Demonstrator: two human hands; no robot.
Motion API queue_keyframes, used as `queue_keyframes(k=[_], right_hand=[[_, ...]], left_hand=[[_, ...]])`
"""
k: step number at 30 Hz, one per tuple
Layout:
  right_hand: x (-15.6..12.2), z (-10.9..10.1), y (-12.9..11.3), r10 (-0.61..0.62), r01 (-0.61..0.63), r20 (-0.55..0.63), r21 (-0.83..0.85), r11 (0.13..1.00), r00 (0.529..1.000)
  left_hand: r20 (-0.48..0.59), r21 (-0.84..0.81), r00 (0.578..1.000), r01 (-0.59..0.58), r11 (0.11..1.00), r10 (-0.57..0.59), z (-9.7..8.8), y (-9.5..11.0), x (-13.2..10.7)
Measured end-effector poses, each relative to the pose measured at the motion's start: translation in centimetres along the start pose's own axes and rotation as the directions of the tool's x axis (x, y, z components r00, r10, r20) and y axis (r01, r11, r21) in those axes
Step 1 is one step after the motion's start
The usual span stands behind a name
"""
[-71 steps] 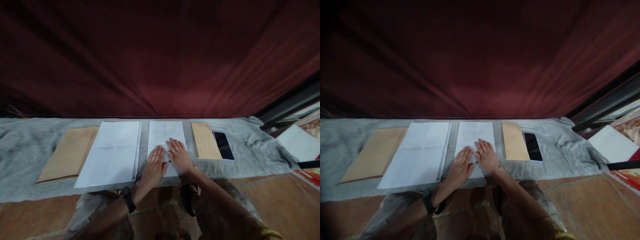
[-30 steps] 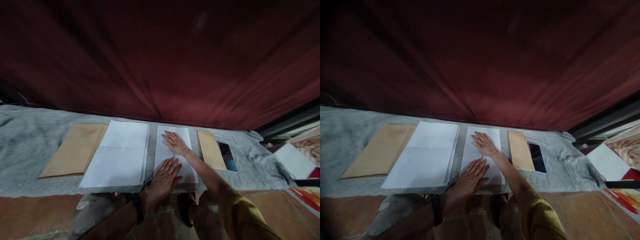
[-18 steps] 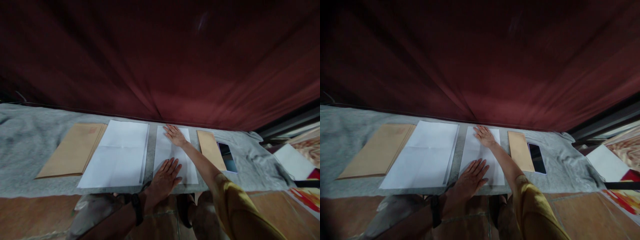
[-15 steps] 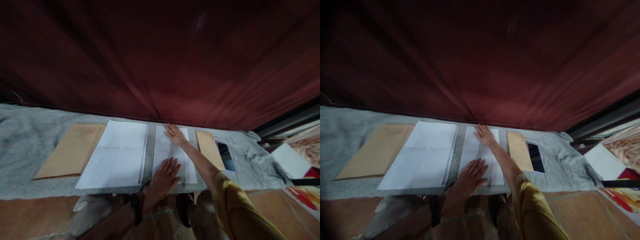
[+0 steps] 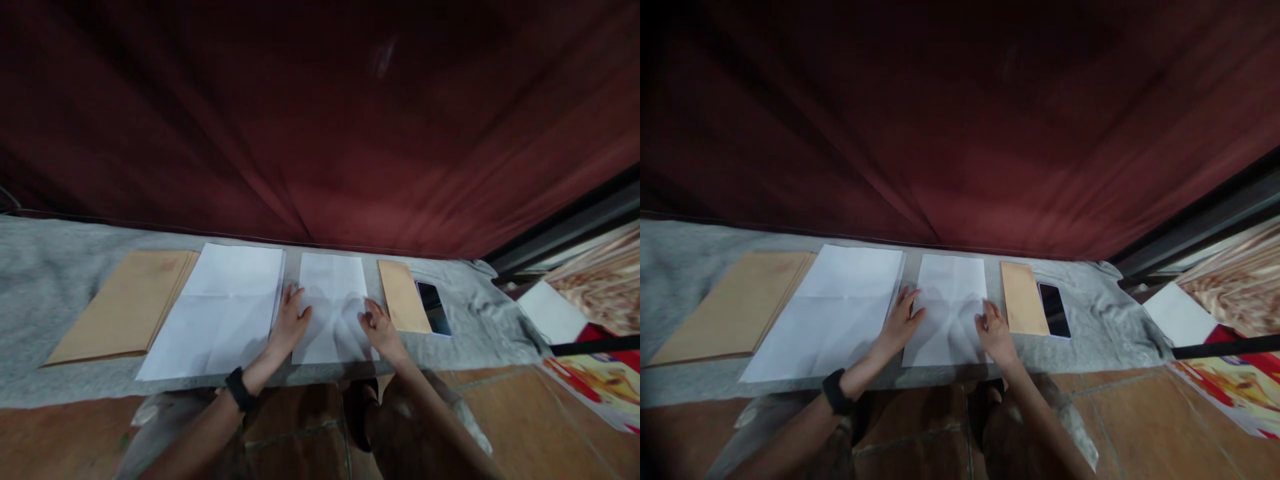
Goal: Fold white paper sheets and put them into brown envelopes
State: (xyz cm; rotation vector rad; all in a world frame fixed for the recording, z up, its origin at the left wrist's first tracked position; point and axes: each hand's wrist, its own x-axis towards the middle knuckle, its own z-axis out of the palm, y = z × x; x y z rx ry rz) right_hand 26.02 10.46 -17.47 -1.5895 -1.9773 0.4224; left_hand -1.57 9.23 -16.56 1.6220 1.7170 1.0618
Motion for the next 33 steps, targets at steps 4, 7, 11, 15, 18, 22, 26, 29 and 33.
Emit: queue_keyframes(k=[4, 7, 11, 15, 18, 22, 26, 29, 33], right_hand=[[-1.7, -0.2, 0.7, 0.072, -0.068, -0.009, 0.246, 0.967, 0.997], [-3.0, -0.6, 1.9, 0.107, -0.109, 0.028, 0.43, 0.896, 0.994], [-4.5, -2.1, 2.0, 0.037, -0.047, 0.035, 0.348, 0.936, 0.999], [-5.1, -4.1, 0.0, -0.227, 0.212, 0.158, 0.104, 0.972, 0.961], [-4.8, -5.0, -1.3, -0.292, 0.279, 0.169, 0.094, 0.956, 0.941], [-4.1, -5.5, -1.9, -0.285, 0.223, 0.228, 0.264, 0.938, 0.931], [-3.6, -5.9, -1.9, -0.239, 0.108, 0.252, 0.444, 0.89, 0.938], [-3.3, -6.0, -2.0, -0.188, 0.023, 0.25, 0.543, 0.839, 0.95], [-3.1, -5.6, -2.2, -0.134, -0.024, 0.206, 0.625, 0.78, 0.969]], left_hand=[[0.037, -0.129, 0.987, 0.157, 0.979, -0.154, -0.7, 1.3, 0.3], [0.051, -0.256, 0.98, 0.199, 0.946, -0.192, -1.7, 2.3, 0.1], [0.357, -0.467, 0.858, 0.506, 0.726, -0.369, -4.0, 3.2, -0.4], [0.443, -0.57, 0.81, 0.585, 0.577, -0.384, -5.9, 3.5, -0.9], [0.433, -0.552, 0.821, 0.568, 0.61, -0.373, -6.8, 3.6, -1.3], [0.478, -0.494, 0.814, 0.56, 0.666, -0.33, -8.3, 3.5, -1.6], [0.432, -0.506, 0.853, 0.498, 0.704, -0.293, -9.9, 2.7, -1.0], [0.449, -0.41, 0.884, 0.33, 0.85, -0.127, -10.1, 1.9, -0.6], [0.429, -0.198, 0.877, -0.143, 0.97, 0.217, -9.1, 1.9, -0.6]])
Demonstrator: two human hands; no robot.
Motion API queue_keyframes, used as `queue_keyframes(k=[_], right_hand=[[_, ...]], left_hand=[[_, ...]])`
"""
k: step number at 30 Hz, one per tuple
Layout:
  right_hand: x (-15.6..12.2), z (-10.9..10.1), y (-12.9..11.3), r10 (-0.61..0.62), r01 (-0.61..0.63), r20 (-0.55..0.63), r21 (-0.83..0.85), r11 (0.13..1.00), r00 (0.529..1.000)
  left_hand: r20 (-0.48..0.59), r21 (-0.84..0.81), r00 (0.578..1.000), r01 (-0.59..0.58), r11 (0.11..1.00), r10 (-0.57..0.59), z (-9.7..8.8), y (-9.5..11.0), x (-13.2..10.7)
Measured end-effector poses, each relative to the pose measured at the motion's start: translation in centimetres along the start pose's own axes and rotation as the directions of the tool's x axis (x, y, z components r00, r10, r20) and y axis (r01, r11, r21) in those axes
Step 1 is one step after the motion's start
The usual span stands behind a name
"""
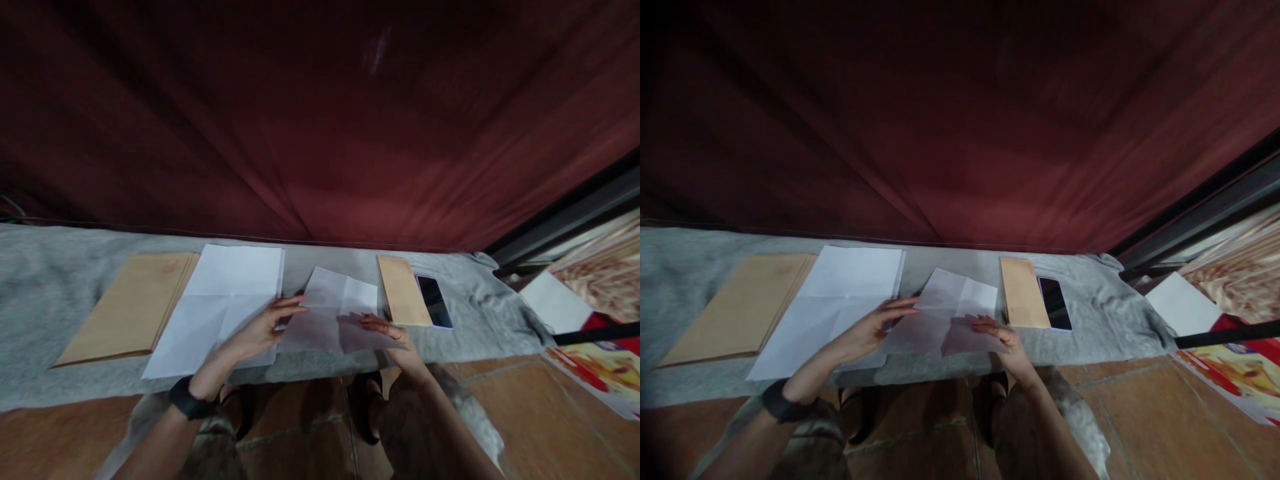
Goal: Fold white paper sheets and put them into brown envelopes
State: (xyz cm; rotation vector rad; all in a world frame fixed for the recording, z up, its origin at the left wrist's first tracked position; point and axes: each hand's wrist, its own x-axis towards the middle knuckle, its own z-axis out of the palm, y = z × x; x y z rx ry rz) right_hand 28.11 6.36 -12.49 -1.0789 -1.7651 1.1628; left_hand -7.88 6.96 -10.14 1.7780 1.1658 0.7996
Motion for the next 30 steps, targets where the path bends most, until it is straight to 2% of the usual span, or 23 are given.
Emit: queue_keyframes(k=[2, 5, 10, 13, 16, 19, 25, 27, 30], right_hand=[[0.0, 0.2, 0.0, 0.027, -0.027, -0.015, 0.013, 1.0, 1.0], [0.0, 0.3, -0.1, 0.053, -0.052, 0.029, -0.017, 0.998, 0.998], [-0.4, 0.2, -0.6, 0.149, -0.155, 0.09, 0.056, 0.986, 0.985], [-0.7, 0.2, -0.9, 0.224, -0.234, 0.104, 0.09, 0.968, 0.969], [-0.9, 0.2, -1.1, 0.298, -0.306, 0.084, 0.096, 0.947, 0.951], [-0.9, 0.3, -1.2, 0.342, -0.347, 0.055, 0.118, 0.931, 0.938], [-0.6, 1.1, -0.2, 0.408, -0.379, -0.062, 0.269, 0.886, 0.911], [-0.5, 1.1, -0.1, 0.428, -0.386, -0.093, 0.291, 0.875, 0.899], [-0.4, 0.7, -0.7, 0.405, -0.373, -0.065, 0.278, 0.885, 0.912]], left_hand=[[0.096, 0.113, 0.992, -0.087, 0.99, 0.076, 0.4, 0.2, 0.1], [0.19, 0.1, 0.978, -0.103, 0.99, 0.082, 0.6, 0.3, -0.2], [0.274, 0.042, 0.962, -0.015, 0.999, 0.003, 0.5, -0.8, -1.4], [0.339, 0.015, 0.937, 0.085, 0.996, -0.085, 0.7, -0.9, -1.2], [0.291, -0.049, 0.937, 0.214, 0.976, -0.191, 1.3, -0.1, -0.3], [0.13, -0.089, 0.946, 0.31, 0.946, -0.298, 1.9, 0.3, 0.6], [-0.018, -0.07, 0.926, 0.374, 0.925, -0.376, 2.7, -0.4, 1.6], [-0.001, -0.092, 0.925, 0.378, 0.921, -0.38, 2.4, -0.1, 1.7], [0.193, -0.219, 0.925, 0.366, 0.904, -0.328, 1.2, 0.9, 1.5]])
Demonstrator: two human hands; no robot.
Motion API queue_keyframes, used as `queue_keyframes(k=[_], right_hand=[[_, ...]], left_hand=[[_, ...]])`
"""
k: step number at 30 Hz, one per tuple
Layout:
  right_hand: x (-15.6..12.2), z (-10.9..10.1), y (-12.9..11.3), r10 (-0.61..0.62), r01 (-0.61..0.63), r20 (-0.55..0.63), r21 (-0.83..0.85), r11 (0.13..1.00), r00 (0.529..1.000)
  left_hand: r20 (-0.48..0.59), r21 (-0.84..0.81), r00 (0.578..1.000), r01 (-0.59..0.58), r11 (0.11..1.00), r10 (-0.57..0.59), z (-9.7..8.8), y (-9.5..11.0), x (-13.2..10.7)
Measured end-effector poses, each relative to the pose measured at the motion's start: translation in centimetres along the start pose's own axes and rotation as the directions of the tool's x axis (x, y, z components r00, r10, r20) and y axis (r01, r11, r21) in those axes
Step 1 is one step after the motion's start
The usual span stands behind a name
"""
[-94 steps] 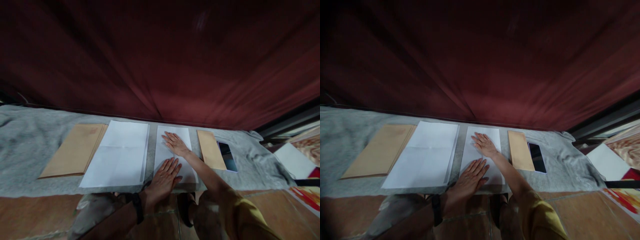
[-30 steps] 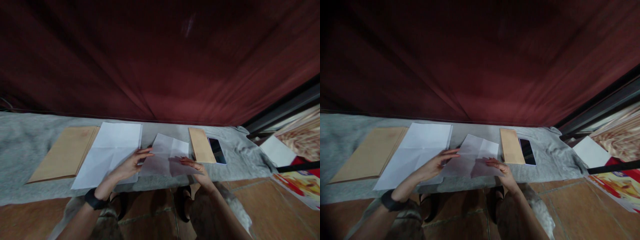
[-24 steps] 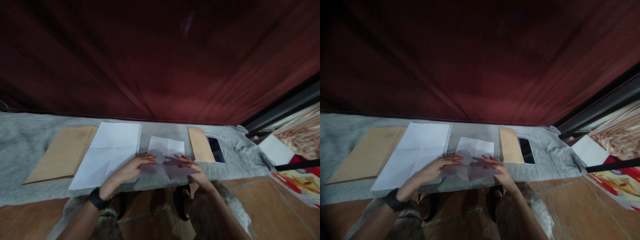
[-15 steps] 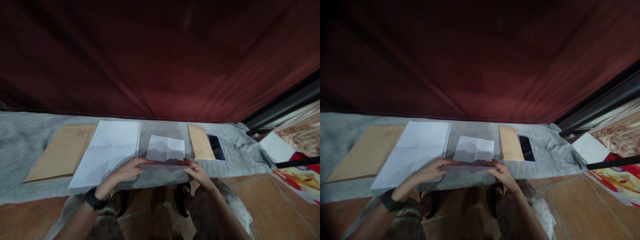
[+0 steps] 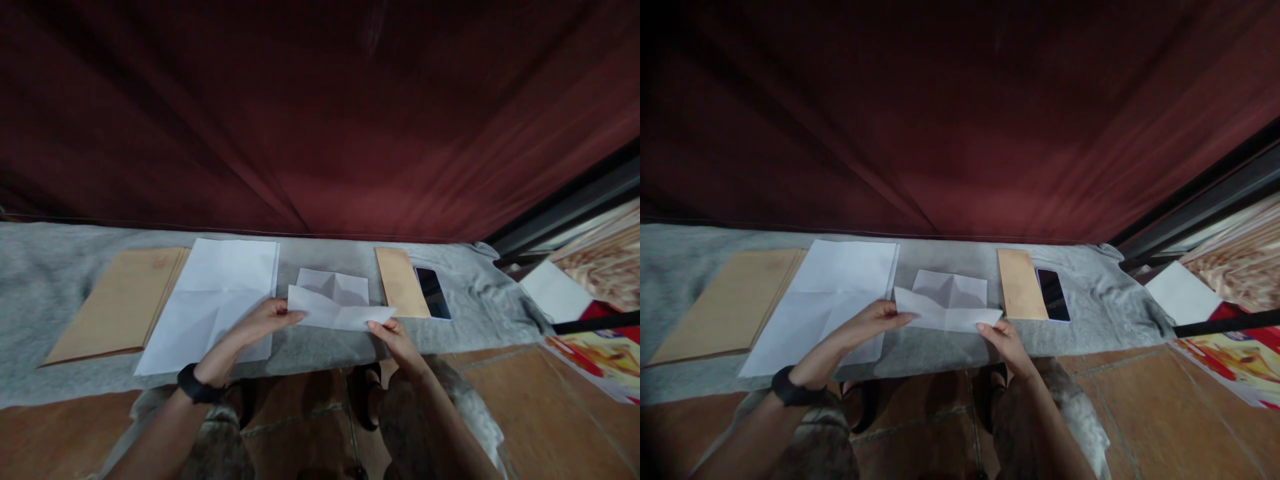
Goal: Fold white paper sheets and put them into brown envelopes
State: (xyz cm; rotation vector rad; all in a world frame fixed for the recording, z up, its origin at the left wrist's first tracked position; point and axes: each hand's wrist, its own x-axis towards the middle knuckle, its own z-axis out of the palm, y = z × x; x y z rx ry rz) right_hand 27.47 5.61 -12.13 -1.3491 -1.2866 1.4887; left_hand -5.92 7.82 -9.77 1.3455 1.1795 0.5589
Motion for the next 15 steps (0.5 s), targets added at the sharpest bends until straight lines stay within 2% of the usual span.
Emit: queue_keyframes(k=[2, 4, 6, 8, 9, 11, 13, 15], right_hand=[[-0.3, -0.4, -0.8, -0.047, 0.053, 0.132, -0.044, 0.998, 0.99], [-0.7, -0.8, -1.4, -0.112, 0.152, 0.305, -0.111, 0.982, 0.946], [-1.0, -1.1, -1.4, -0.162, 0.274, 0.452, -0.194, 0.942, 0.877], [-1.0, -1.1, -0.8, -0.188, 0.371, 0.526, -0.267, 0.889, 0.829], [-0.9, -1.1, -0.3, -0.203, 0.404, 0.532, -0.293, 0.867, 0.822], [-0.5, -1.0, 0.3, -0.254, 0.44, 0.484, -0.322, 0.838, 0.837], [0.2, -0.9, 0.3, -0.332, 0.465, 0.384, -0.337, 0.818, 0.862], [0.8, -0.7, -0.4, -0.43, 0.497, 0.256, -0.35, 0.794, 0.866]], left_hand=[[0.173, -0.033, 0.984, -0.044, 0.998, 0.049, -0.6, 0.7, -0.6], [0.337, 0.038, 0.937, -0.11, 0.993, 0.091, -0.9, 0.9, -1.2], [0.443, 0.162, 0.891, -0.186, 0.969, 0.097, -0.9, 0.6, -1.5], [0.491, 0.251, 0.865, -0.252, 0.934, 0.102, -0.6, 0.0, -1.7], [0.501, 0.269, 0.858, -0.277, 0.923, 0.112, -0.5, -0.2, -1.7], [0.48, 0.257, 0.865, -0.299, 0.919, 0.147, -0.3, -0.5, -1.6], [0.396, 0.22, 0.895, -0.309, 0.925, 0.205, -0.2, -0.1, -1.3], [0.265, 0.193, 0.912, -0.367, 0.91, 0.312, -0.1, 0.7, -1.0]])
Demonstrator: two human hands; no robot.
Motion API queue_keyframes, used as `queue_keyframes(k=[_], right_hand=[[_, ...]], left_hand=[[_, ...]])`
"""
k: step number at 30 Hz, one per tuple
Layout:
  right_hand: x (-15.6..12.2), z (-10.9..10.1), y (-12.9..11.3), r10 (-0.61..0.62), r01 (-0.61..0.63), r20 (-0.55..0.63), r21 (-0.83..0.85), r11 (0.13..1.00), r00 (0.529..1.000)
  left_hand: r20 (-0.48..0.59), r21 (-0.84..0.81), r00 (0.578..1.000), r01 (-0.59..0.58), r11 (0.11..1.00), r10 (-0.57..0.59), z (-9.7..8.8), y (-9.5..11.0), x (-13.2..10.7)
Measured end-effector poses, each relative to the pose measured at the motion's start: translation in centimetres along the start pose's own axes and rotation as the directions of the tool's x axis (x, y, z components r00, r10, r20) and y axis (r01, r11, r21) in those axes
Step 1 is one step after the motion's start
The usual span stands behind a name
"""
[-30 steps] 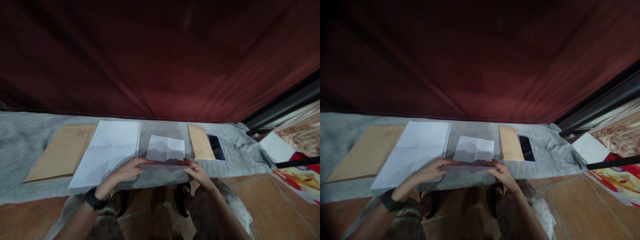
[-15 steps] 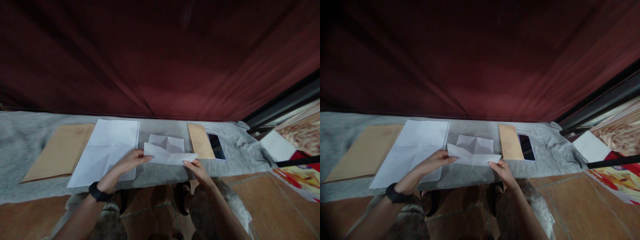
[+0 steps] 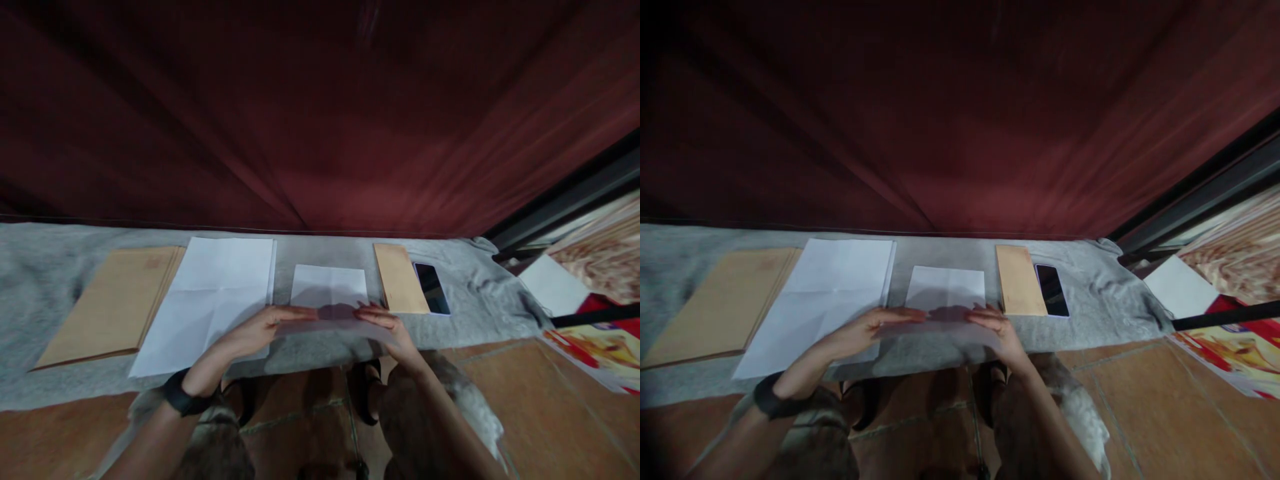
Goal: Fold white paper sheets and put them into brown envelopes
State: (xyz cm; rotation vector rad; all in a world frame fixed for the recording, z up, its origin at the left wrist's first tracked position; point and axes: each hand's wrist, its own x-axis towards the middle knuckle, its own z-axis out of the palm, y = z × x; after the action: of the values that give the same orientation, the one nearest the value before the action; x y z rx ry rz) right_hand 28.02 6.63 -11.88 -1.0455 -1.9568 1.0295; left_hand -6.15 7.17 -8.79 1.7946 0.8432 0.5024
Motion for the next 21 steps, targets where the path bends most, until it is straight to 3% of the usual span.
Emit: queue_keyframes(k=[2, 4, 6, 8, 11, 13, 16, 21], right_hand=[[0.9, -0.4, -0.9, -0.068, 0.061, -0.155, -0.048, 0.997, 0.986], [1.5, -1.0, -1.8, -0.156, 0.123, -0.266, -0.137, 0.983, 0.951], [1.6, -1.4, -2.3, -0.212, 0.145, -0.3, -0.23, 0.962, 0.93], [1.2, -1.6, -2.0, -0.208, 0.138, -0.241, -0.277, 0.951, 0.948], [0.2, -1.2, -0.3, -0.141, 0.133, -0.018, -0.244, 0.961, 0.99], [-0.5, -0.7, 1.0, -0.082, 0.107, 0.143, -0.182, 0.977, 0.986], [-1.4, 0.0, 2.1, 0.0, 0.038, 0.28, -0.13, 0.991, 0.96], [-1.3, -0.2, 1.6, 0.109, -0.098, 0.287, -0.051, 0.994, 0.952]], left_hand=[[-0.175, 0.071, 0.976, -0.119, 0.99, 0.13, -0.1, 0.8, 0.7], [-0.3, 0.233, 0.911, -0.217, 0.948, 0.283, -0.1, 1.5, 1.1], [-0.338, 0.397, 0.854, -0.252, 0.883, 0.396, -0.1, 1.7, 1.2], [-0.277, 0.487, 0.864, -0.252, 0.837, 0.421, 0.0, 1.3, 0.7], [-0.073, 0.493, 0.951, -0.228, 0.84, 0.301, 0.8, -0.4, -0.4], [0.04, 0.457, 0.983, -0.175, 0.872, 0.177, 1.6, -1.9, -1.1], [0.054, 0.414, 0.998, -0.061, 0.908, 0.043, 2.8, -3.7, -1.6], [0.009, 0.215, 0.996, 0.086, 0.973, -0.09, 2.4, -3.2, -1.0]])
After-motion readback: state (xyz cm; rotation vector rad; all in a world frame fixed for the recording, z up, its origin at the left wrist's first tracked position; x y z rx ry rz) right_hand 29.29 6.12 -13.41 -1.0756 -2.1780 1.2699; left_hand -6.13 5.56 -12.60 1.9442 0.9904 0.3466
